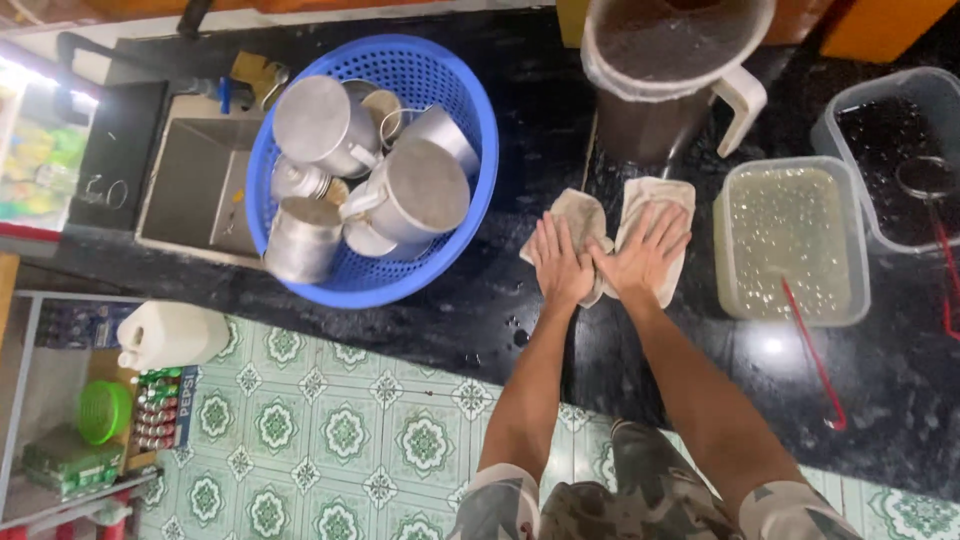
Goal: Cleaning a beverage prep counter and wiping down various ingredient bottles.
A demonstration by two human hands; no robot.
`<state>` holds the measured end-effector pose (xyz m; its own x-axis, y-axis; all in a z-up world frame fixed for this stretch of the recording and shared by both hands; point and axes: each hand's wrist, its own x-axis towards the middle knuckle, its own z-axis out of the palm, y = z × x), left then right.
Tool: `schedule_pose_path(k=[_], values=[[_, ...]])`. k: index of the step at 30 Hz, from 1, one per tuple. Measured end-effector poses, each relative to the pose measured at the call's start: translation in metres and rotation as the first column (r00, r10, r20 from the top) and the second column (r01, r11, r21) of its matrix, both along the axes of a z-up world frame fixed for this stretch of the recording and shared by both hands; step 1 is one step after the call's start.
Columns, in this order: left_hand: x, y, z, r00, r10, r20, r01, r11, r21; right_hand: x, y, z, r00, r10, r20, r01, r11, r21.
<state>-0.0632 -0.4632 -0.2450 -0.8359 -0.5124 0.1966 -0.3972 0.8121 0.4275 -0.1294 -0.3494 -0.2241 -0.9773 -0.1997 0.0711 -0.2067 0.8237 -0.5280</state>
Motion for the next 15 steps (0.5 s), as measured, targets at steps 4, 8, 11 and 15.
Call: schedule_pose_path(k=[4, 8, 11, 15], values=[[-0.05, -0.033, -0.003, 0.99, -0.122, 0.066, 0.121, 0.993, 0.012, -0.045, -0.023, -0.008, 0.998, 0.059, 0.016, -0.059, 0.998, 0.011], [-0.059, -0.042, -0.003, 0.971, -0.214, 0.108, 0.216, 0.976, -0.003, -0.051, -0.024, -0.004, 0.982, 0.172, -0.084, -0.168, 0.984, 0.055], [-0.052, -0.046, -0.01, 0.966, -0.246, 0.076, 0.249, 0.968, -0.041, -0.05, -0.021, -0.008, 0.934, 0.307, -0.182, -0.305, 0.951, 0.042], [-0.017, -0.033, -0.018, 0.959, -0.276, 0.063, 0.278, 0.96, -0.031, -0.022, -0.001, -0.022, 0.855, 0.414, -0.312, -0.435, 0.9, 0.004]])
